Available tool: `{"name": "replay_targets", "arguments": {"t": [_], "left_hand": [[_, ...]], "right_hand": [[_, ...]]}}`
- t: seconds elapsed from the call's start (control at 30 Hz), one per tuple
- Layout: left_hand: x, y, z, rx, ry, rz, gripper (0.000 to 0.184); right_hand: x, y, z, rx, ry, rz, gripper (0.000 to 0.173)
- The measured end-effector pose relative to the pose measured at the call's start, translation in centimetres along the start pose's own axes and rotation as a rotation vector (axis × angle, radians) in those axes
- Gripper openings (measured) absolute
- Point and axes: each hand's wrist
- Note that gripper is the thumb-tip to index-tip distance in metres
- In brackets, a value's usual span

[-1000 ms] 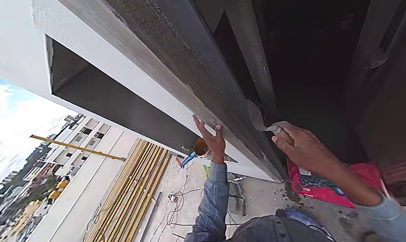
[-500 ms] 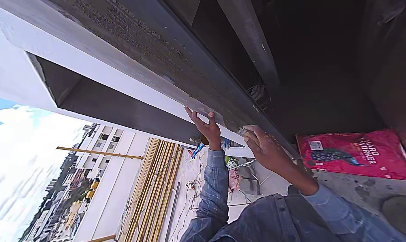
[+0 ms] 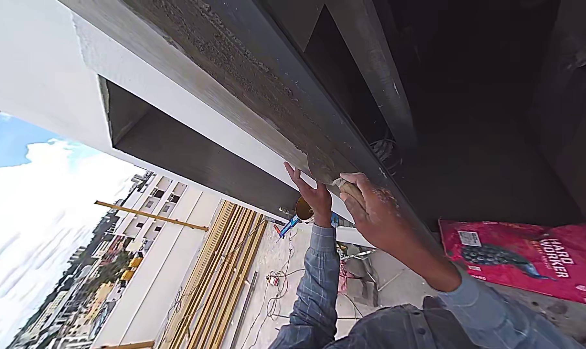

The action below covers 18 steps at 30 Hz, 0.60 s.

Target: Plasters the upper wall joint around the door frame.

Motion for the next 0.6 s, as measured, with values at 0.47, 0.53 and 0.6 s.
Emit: {"name": "replay_targets", "arguments": {"t": [0.47, 0.53, 0.6], "left_hand": [[0.1, -0.3, -0.1, -0.046, -0.001, -0.011, 0.089], [0.0, -0.3, -0.1, -0.028, -0.009, -0.005, 0.087], [-0.1, -1.0, -0.3, -0.035, -0.004, 0.023, 0.08]], "right_hand": [[0.6, -3.6, 1.6, 0.058, 0.037, -0.025, 0.042], [0.9, -5.6, 2.4, 0.097, 0.05, -0.033, 0.041], [1.3, -7.7, 3.2, 0.114, 0.023, -0.037, 0.039]]}}
Point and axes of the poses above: each hand's wrist, its own z-axis towards the middle knuckle, its own x-axis out of the back of the hand, y = z × x, and after that the axes turned 14 degrees about -x, right-handed
